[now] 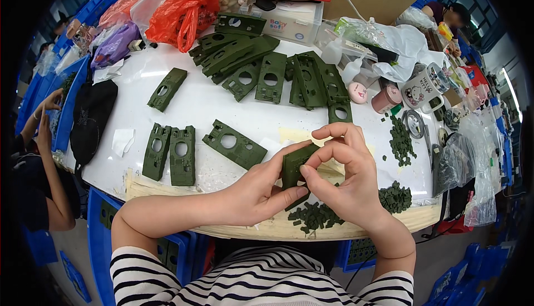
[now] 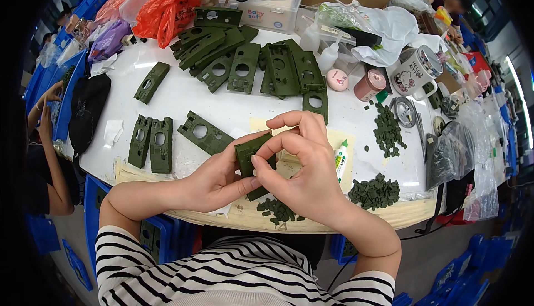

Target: Applying glue to plastic toy tank parts and assembling them at a factory workbench.

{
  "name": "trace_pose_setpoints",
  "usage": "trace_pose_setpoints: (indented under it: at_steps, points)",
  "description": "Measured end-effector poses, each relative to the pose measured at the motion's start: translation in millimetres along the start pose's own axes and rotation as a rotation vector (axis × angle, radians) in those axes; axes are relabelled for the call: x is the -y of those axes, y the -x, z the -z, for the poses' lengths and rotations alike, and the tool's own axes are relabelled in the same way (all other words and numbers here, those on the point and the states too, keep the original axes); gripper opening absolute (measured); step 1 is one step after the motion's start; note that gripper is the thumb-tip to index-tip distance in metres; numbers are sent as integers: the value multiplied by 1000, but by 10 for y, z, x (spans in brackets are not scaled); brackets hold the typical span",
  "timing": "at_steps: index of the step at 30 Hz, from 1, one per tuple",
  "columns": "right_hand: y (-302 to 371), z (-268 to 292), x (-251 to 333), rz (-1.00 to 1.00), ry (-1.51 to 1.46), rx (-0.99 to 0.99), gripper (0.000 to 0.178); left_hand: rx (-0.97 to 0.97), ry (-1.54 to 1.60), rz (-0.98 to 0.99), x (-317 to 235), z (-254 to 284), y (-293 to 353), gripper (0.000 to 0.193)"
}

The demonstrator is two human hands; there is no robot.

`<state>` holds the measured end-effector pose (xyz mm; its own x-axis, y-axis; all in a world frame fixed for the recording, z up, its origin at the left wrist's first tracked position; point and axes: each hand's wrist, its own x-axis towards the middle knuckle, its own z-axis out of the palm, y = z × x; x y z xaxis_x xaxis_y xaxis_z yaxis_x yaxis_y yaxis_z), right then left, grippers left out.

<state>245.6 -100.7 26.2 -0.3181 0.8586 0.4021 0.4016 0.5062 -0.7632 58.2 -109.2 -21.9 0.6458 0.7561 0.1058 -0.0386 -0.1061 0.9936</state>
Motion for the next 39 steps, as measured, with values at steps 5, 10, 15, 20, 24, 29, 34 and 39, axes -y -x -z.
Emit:
trace_pose_setpoints:
  at_steps: [5,10,15,20,24,29,34,39]
  points:
    - [6,-18,0,27,21,-24,12,16,52,4,-5,0,3,63]
    - [15,56,32,46,81,31,13,91,198,83,-62,15,-11,61]
    - [-32,128,-4,82,-58,-49,15,124,443,191,-187,31,-22,58]
    - [-90,177,-25,128,-14,-28,15,182,465,242,-170,77,-24,58]
    - [-105,208,-5,106,17,14,13,194,476,274,-190,87,-21,57]
    - [-134,352,34,99,30,-26,12,177,482,303,-250,90,-29,58]
    - [-45,832,58,36,235,-34,9,138,489,328,-265,146,-60,57]
    - [385,1267,-183,-387,479,376,15,123,489,295,-247,161,-42,53]
